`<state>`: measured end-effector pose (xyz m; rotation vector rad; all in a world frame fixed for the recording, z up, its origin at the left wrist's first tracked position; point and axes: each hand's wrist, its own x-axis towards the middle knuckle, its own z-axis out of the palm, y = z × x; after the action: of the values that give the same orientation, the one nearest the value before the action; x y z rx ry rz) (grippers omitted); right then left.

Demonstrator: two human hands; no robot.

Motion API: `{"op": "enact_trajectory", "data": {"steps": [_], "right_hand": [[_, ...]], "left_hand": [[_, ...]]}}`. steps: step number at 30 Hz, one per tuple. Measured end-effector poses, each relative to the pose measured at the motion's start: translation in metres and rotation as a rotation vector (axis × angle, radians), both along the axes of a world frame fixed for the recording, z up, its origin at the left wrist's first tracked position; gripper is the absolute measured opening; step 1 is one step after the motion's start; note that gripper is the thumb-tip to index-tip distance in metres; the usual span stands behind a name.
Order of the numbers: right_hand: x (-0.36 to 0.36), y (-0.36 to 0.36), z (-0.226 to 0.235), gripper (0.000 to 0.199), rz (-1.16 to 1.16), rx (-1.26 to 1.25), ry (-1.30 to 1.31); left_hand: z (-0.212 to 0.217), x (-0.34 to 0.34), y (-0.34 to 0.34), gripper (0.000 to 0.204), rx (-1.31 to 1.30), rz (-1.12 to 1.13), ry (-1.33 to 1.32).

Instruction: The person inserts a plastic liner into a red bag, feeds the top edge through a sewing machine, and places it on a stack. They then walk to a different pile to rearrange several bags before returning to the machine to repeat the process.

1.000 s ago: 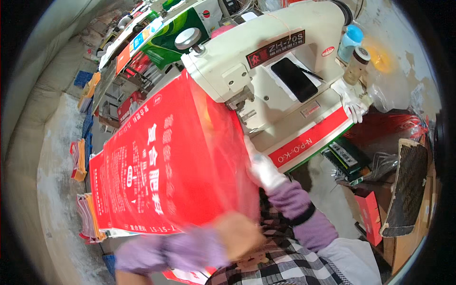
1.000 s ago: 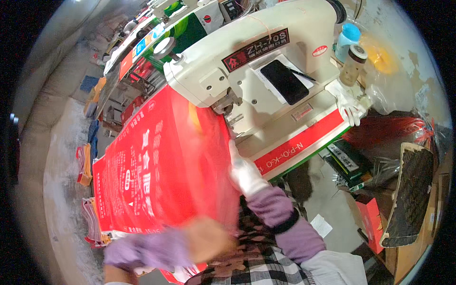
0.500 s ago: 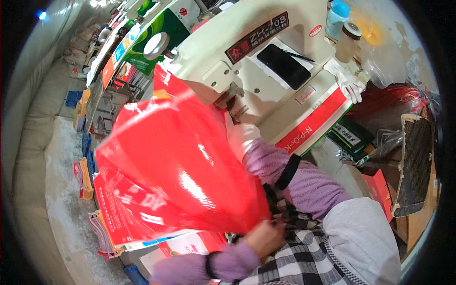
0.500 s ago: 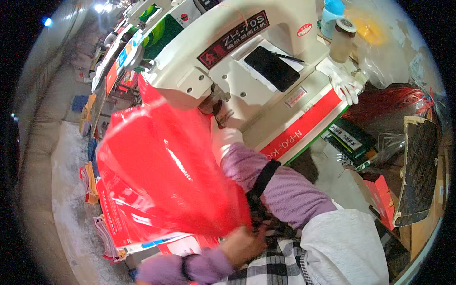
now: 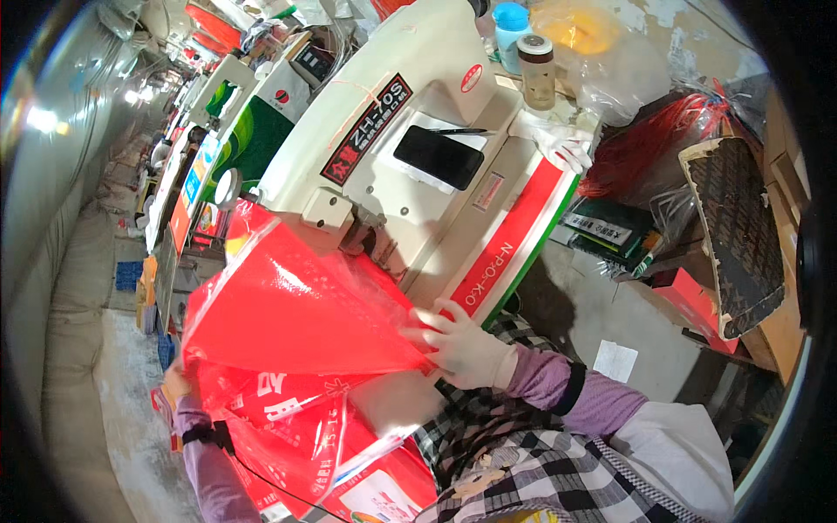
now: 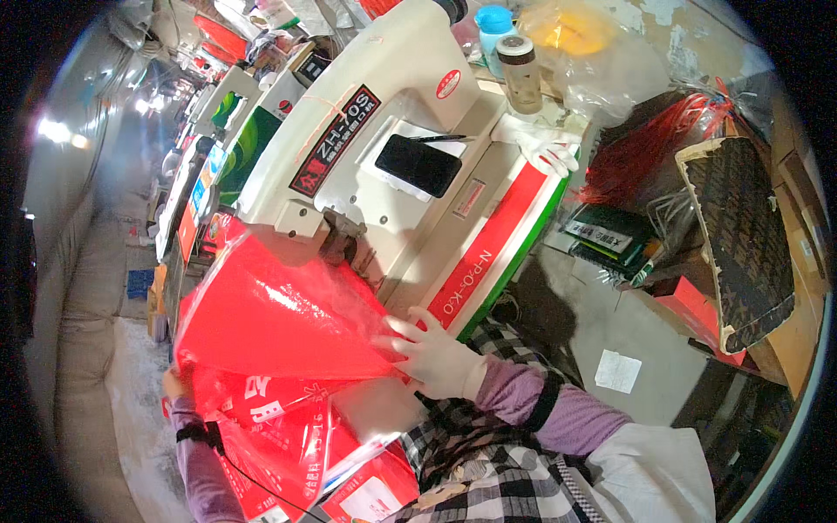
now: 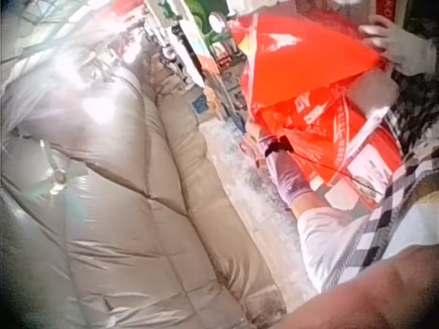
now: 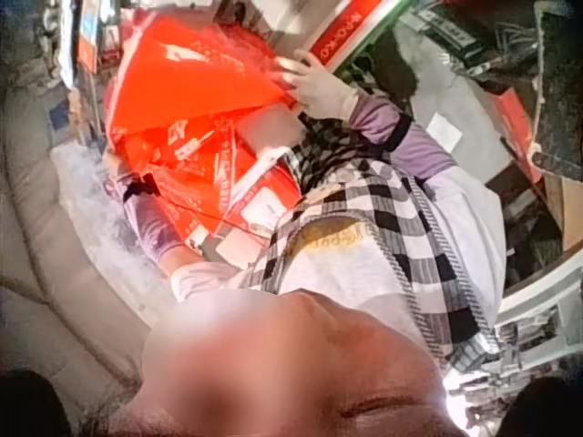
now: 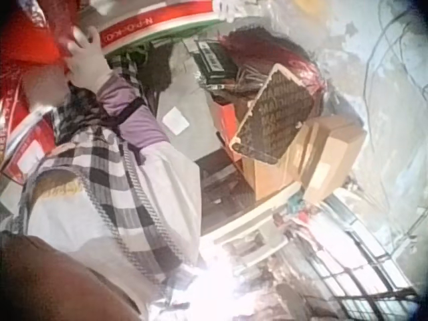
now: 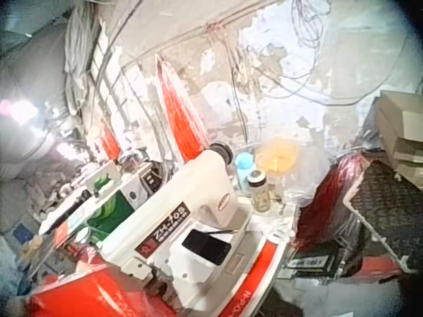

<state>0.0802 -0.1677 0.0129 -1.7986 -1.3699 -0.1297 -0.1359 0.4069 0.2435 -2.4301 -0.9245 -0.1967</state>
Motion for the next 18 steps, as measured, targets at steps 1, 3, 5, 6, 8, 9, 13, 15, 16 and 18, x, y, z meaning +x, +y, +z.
{"op": "enact_trajectory", "data": {"steps": [1,3,5,6,8,9,13,15,16,18], "right_hand": [[0.001,0.003,-0.004,0.032,0.130,0.038,0.090],[0.004,0.006,-0.018,0.032,0.100,0.002,0.226],[0.020,-0.017,-0.049,0.034,-0.113,-0.107,0.944],[0.026,-0.010,-0.030,0.033,-0.102,-0.039,0.884],[0.032,0.001,0.004,0.028,-0.063,0.081,0.872],[0.028,0.005,0.004,0.025,-0.065,0.122,0.909],[-0.020,-0.012,-0.012,0.026,-0.070,0.163,0.654],[-0.036,-0.018,-0.002,0.032,0.230,-0.083,0.771],[-0.054,-0.003,0.004,0.032,0.246,0.055,0.809],[-0.067,0.054,-0.035,0.025,0.343,-0.028,0.426]], "left_hand": [[0.015,-0.011,0.000,0.037,0.067,0.017,-0.107],[0.063,-0.062,-0.008,0.028,0.058,-0.381,-0.483],[0.089,-0.040,-0.170,0.021,0.139,-0.810,-0.630],[0.113,-0.043,-0.288,0.032,0.355,-0.589,-0.395],[0.154,-0.104,-0.373,0.034,0.719,-0.441,0.349],[0.133,-0.110,-0.391,0.030,0.520,-0.491,0.177],[0.008,-0.139,-0.364,0.035,-0.179,-0.210,-0.201],[-0.097,-0.179,-0.291,0.039,-0.335,-0.027,-0.437],[-0.127,-0.172,-0.269,0.045,-0.410,0.043,-0.361],[-0.212,-0.185,-0.208,0.044,-0.342,0.054,-0.092]]}}
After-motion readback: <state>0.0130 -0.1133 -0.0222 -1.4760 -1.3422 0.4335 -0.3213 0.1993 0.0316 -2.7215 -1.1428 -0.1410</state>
